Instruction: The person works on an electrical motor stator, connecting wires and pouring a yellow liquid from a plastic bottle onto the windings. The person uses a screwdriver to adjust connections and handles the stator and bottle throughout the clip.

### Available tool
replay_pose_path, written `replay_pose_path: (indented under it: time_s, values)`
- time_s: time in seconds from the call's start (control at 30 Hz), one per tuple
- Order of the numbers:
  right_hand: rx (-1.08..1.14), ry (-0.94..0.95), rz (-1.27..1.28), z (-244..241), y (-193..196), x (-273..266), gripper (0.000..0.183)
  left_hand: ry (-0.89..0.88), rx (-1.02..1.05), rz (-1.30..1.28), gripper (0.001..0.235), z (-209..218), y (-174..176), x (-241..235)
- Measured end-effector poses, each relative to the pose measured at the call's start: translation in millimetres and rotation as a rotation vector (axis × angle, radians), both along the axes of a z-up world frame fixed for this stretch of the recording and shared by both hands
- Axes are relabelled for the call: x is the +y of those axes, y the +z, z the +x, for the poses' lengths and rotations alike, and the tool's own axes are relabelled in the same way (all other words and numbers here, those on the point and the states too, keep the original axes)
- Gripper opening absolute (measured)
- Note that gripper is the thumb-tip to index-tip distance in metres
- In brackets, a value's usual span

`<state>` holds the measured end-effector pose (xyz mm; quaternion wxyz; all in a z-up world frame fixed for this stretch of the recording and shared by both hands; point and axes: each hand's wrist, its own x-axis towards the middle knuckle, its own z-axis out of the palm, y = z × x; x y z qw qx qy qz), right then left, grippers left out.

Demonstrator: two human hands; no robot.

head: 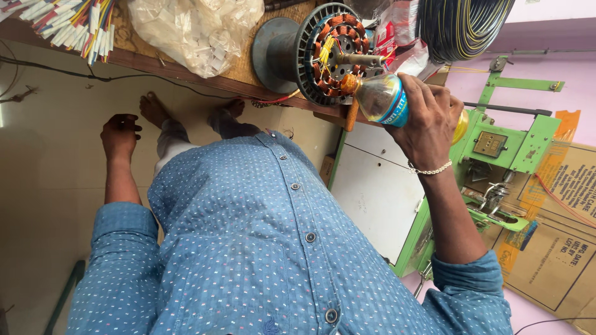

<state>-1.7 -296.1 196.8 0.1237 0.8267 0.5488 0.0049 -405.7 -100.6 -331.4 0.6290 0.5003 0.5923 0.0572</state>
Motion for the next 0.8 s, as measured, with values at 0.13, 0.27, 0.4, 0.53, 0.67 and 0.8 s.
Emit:
replay_pose_path:
  time_s: [0.13,0.27,0.4,0.53,0.67,0.8]
  values:
    - [-0.003,0.009,-0.007,7.4,4.3,0.9,0.087,0.005,0.015,0.008,0.027,1.5,10.7,-2.8]
    - [-0.047,0.032,-0.026,19.9,5.7,-2.4,0.083,-0.004,0.071,-0.034,0.037,4.2,29.4,-3.9]
    - [-0.103,0.06,-0.012,31.8,-0.2,-5.7,0.077,0.004,0.106,-0.069,0.04,6.2,39.1,-6.7]
    - [-0.123,0.073,-0.017,41.2,-3.0,-5.7,0.077,-0.005,0.065,-0.016,0.03,4.4,32.2,-10.9]
    - [-0.125,0.111,-0.004,49.6,-4.4,-2.3,0.082,0.004,0.074,-0.034,0.026,-2.9,21.9,-17.9]
    - [-0.133,0.15,0.013,58.8,-5.5,2.7,0.08,0.006,0.079,-0.016,0.028,-8.6,20.0,-22.1]
